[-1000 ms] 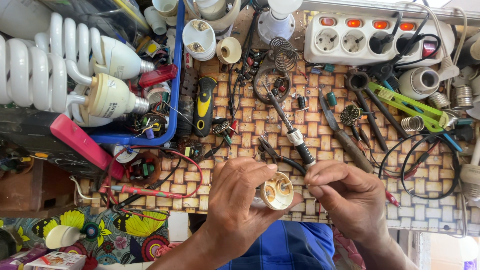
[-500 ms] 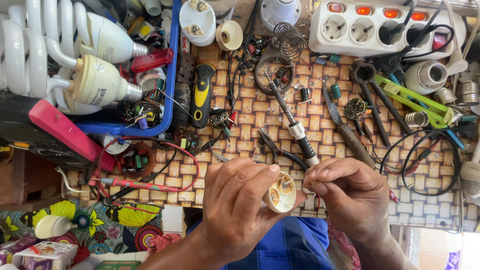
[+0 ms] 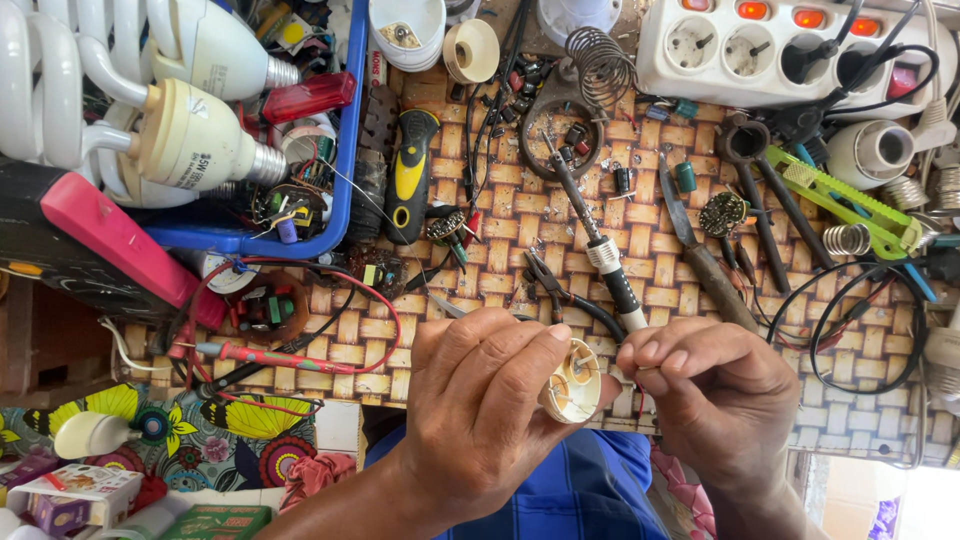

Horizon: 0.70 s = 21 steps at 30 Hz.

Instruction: The person uses pliers to remove a small orange component from the base of a compact fluorescent light bulb. They then use the pliers to adjust the metal contacts inside the bulb base and insert a small wire into the socket.

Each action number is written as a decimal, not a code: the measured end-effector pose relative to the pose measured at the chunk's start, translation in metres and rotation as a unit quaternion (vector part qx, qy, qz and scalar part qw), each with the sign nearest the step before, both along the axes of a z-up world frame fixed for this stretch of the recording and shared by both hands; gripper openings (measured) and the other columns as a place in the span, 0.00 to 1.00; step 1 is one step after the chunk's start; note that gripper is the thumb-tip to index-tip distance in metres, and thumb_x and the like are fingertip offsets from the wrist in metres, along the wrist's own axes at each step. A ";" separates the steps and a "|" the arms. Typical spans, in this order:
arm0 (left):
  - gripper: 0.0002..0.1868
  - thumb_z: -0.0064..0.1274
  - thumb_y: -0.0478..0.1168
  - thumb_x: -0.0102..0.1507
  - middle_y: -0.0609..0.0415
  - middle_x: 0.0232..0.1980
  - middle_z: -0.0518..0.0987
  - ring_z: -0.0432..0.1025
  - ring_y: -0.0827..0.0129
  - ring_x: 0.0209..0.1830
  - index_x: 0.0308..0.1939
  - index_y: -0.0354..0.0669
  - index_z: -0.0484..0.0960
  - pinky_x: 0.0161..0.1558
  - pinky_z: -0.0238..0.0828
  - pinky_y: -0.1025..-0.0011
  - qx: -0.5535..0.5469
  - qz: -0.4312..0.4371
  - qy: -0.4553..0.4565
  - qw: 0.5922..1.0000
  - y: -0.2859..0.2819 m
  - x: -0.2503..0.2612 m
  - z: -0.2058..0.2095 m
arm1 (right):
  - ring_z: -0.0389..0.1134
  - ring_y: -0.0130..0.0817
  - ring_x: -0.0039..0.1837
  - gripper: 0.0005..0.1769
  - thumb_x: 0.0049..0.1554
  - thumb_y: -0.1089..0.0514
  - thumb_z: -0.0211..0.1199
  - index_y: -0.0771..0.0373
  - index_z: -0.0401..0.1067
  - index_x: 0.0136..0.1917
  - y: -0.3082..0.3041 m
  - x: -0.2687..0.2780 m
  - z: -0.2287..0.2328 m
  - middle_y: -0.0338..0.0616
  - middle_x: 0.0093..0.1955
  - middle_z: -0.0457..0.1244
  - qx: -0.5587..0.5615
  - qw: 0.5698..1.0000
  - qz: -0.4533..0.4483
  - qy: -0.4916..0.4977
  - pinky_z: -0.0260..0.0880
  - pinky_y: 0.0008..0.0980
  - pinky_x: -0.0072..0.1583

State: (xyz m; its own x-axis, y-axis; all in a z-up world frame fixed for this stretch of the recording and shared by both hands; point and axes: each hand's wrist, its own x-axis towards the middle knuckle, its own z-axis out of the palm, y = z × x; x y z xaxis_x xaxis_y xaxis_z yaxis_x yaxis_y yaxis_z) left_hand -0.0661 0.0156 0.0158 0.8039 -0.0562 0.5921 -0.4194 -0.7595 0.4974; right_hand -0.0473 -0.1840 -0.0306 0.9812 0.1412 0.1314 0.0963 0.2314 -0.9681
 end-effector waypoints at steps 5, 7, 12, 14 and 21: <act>0.19 0.61 0.51 0.64 0.53 0.42 0.81 0.76 0.58 0.42 0.45 0.39 0.77 0.47 0.68 0.63 0.002 0.002 -0.001 1.000 0.001 -0.001 -0.002 | 0.72 0.39 0.48 0.10 0.52 0.68 0.66 0.57 0.68 0.43 0.001 -0.001 -0.002 0.44 0.43 0.66 -0.010 1.000 -0.012 -0.016 0.79 0.34 0.55; 0.20 0.62 0.51 0.63 0.54 0.42 0.80 0.76 0.58 0.42 0.45 0.39 0.77 0.47 0.68 0.62 0.001 0.001 -0.001 1.000 0.002 -0.001 -0.003 | 0.72 0.39 0.48 0.09 0.52 0.67 0.66 0.57 0.69 0.44 0.001 -0.002 -0.002 0.44 0.43 0.66 -0.018 1.000 -0.013 -0.019 0.79 0.34 0.55; 0.19 0.62 0.50 0.64 0.54 0.42 0.80 0.76 0.59 0.42 0.46 0.39 0.77 0.48 0.68 0.63 0.002 0.004 0.001 1.000 0.002 -0.001 -0.002 | 0.73 0.39 0.47 0.10 0.51 0.68 0.66 0.58 0.69 0.44 0.002 -0.002 -0.003 0.45 0.43 0.66 -0.024 1.000 -0.006 -0.015 0.79 0.37 0.57; 0.19 0.62 0.50 0.64 0.54 0.43 0.80 0.76 0.58 0.42 0.46 0.39 0.77 0.46 0.68 0.62 0.002 0.002 -0.001 1.000 0.002 -0.001 -0.005 | 0.73 0.38 0.47 0.09 0.51 0.68 0.66 0.58 0.69 0.43 0.003 -0.001 -0.001 0.45 0.43 0.66 -0.025 0.999 -0.001 -0.020 0.79 0.37 0.57; 0.18 0.60 0.50 0.64 0.53 0.43 0.80 0.77 0.59 0.42 0.47 0.39 0.77 0.45 0.69 0.62 0.000 0.004 0.001 1.000 0.001 -0.001 -0.007 | 0.73 0.38 0.47 0.09 0.52 0.67 0.65 0.57 0.69 0.44 0.004 -0.001 0.000 0.45 0.43 0.67 -0.029 0.999 0.014 -0.022 0.79 0.37 0.56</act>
State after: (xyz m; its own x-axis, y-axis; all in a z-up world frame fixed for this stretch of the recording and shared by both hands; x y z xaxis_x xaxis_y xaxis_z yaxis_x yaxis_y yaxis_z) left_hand -0.0673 0.0166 0.0091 0.8057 -0.0493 0.5903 -0.4116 -0.7633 0.4979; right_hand -0.0483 -0.1804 -0.0309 0.9702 0.1772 0.1652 0.1335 0.1784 -0.9749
